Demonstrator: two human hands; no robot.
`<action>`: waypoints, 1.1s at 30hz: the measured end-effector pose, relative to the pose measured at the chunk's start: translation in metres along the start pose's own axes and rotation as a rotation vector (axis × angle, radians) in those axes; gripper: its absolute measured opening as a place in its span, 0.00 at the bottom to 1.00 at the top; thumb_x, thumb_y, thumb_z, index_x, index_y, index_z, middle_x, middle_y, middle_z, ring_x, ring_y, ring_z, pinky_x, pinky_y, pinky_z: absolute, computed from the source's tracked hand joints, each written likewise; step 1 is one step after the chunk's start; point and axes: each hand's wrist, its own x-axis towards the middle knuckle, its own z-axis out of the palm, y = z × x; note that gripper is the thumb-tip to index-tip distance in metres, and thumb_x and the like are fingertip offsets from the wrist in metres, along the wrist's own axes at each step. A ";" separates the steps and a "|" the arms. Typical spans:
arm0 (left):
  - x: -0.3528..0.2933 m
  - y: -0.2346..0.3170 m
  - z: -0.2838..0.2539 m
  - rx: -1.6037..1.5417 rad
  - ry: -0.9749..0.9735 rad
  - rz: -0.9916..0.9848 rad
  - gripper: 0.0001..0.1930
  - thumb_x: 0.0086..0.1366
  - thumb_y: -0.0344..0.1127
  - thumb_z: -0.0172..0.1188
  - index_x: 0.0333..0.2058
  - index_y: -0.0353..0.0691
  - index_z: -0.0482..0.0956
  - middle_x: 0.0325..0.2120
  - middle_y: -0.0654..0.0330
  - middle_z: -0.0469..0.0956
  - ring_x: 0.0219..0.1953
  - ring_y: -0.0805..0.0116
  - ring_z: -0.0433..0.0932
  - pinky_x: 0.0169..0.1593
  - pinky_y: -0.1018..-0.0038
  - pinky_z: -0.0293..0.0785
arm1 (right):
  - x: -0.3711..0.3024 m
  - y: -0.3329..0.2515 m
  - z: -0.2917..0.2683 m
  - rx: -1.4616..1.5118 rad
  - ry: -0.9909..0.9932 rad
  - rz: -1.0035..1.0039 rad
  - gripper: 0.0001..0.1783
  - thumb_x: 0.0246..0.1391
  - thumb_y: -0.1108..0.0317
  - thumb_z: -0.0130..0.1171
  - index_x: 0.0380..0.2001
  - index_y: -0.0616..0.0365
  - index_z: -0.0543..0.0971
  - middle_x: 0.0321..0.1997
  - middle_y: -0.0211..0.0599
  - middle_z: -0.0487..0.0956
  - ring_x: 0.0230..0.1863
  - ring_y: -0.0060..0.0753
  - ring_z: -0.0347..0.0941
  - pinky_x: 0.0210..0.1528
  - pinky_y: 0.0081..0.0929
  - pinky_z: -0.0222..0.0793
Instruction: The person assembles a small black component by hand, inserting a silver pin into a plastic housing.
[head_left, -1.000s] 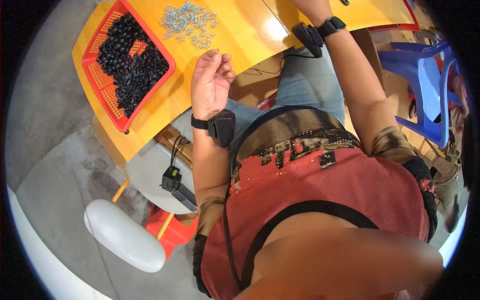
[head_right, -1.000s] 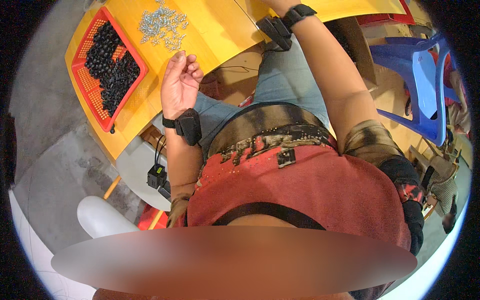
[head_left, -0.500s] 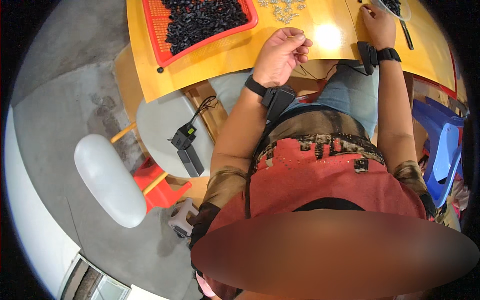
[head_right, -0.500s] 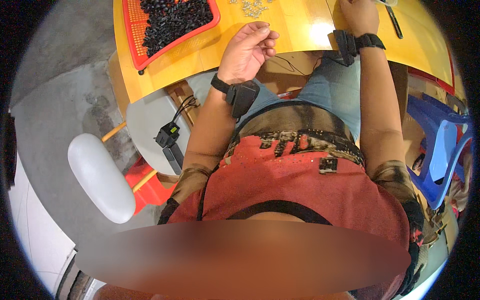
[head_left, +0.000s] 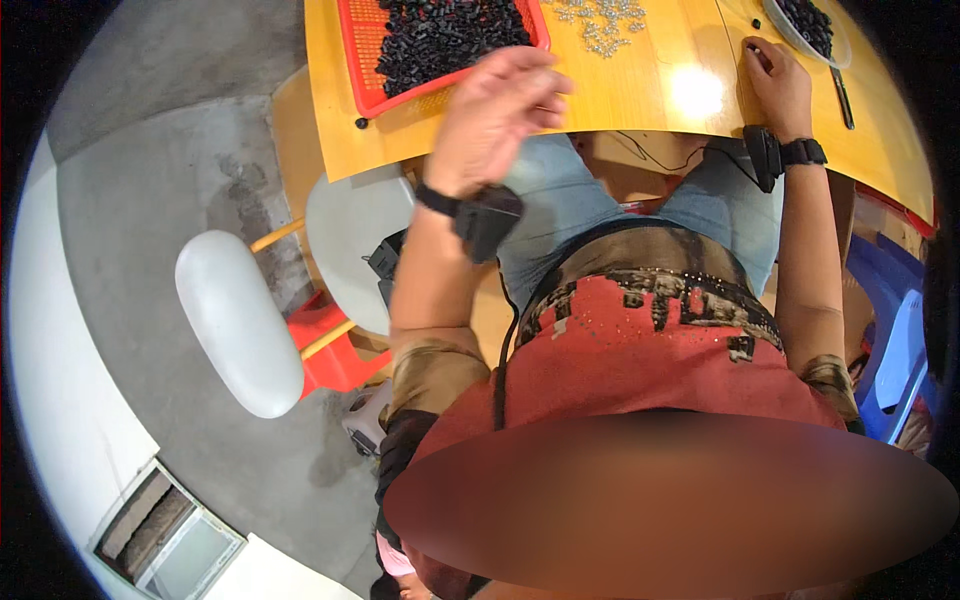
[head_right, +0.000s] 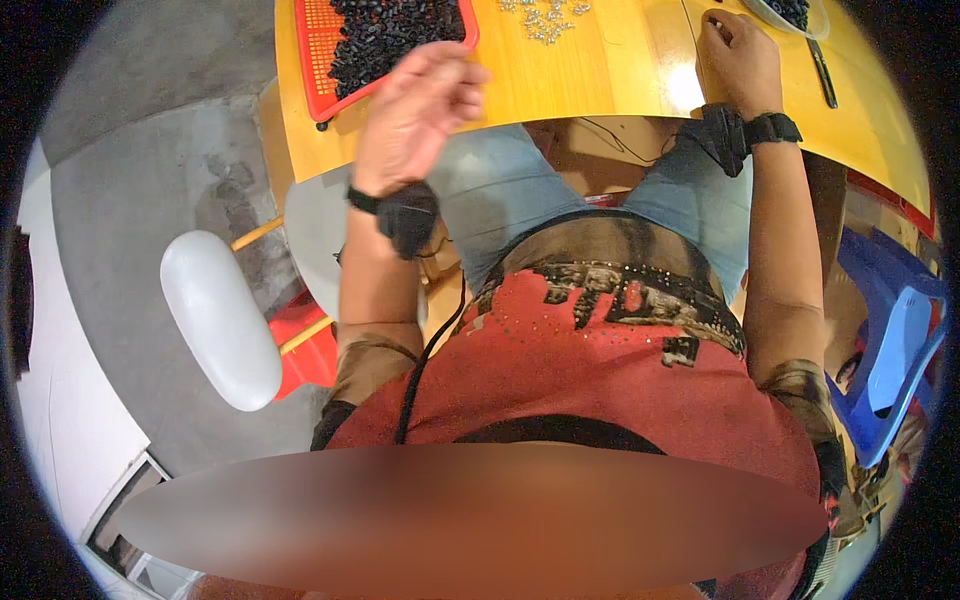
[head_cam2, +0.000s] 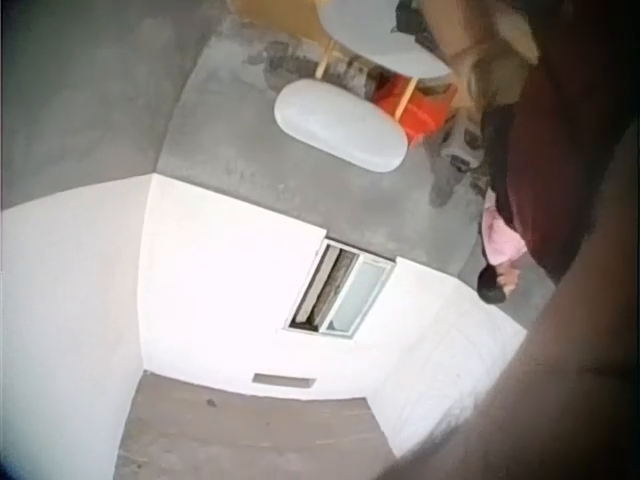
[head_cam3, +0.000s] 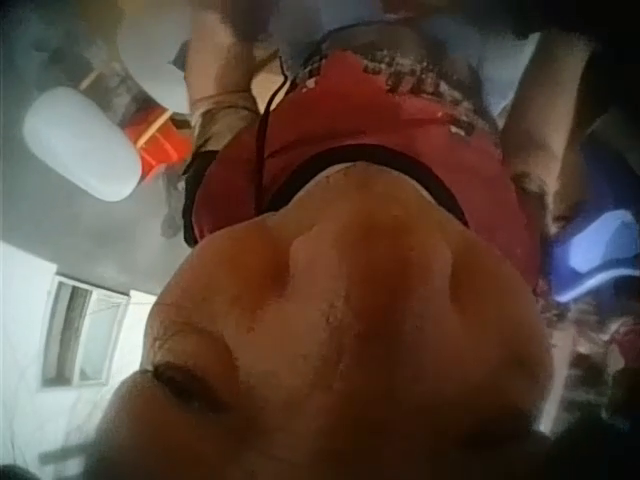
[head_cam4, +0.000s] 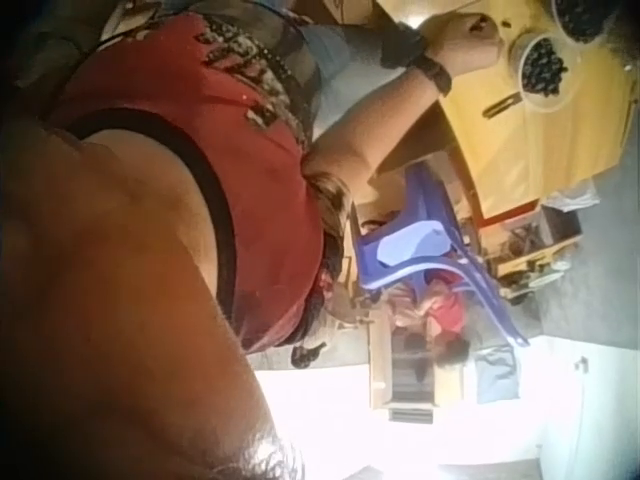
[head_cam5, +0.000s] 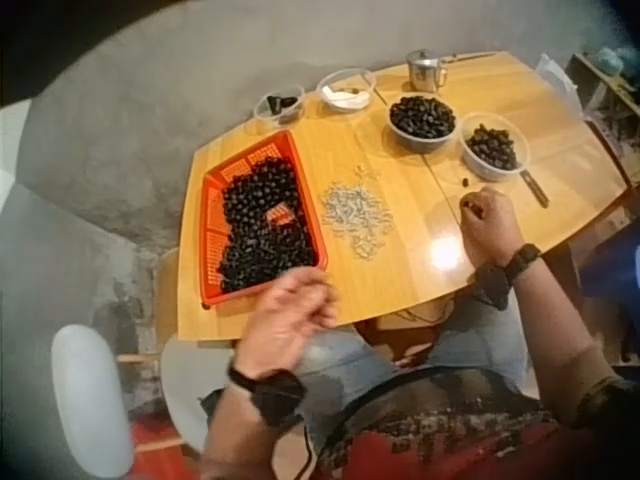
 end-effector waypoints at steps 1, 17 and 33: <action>-0.004 0.016 -0.011 0.080 0.063 0.036 0.11 0.72 0.31 0.62 0.51 0.37 0.79 0.40 0.56 0.85 0.38 0.70 0.83 0.43 0.73 0.83 | 0.000 -0.001 -0.001 0.007 0.004 0.003 0.15 0.64 0.61 0.60 0.50 0.54 0.84 0.38 0.44 0.83 0.36 0.43 0.82 0.41 0.33 0.76; 0.153 0.110 -0.129 1.590 0.450 -0.322 0.12 0.62 0.38 0.73 0.38 0.37 0.85 0.32 0.51 0.86 0.36 0.61 0.86 0.41 0.63 0.82 | -0.010 -0.009 -0.009 0.193 -0.071 0.162 0.18 0.62 0.53 0.64 0.48 0.51 0.87 0.40 0.43 0.85 0.38 0.40 0.84 0.44 0.32 0.78; 0.099 0.131 -0.110 1.114 0.330 -0.196 0.16 0.67 0.38 0.68 0.49 0.36 0.84 0.34 0.63 0.84 0.32 0.77 0.82 0.37 0.80 0.81 | 0.001 -0.047 -0.019 0.167 -0.012 0.211 0.13 0.55 0.66 0.63 0.37 0.64 0.86 0.35 0.55 0.84 0.37 0.55 0.82 0.42 0.43 0.77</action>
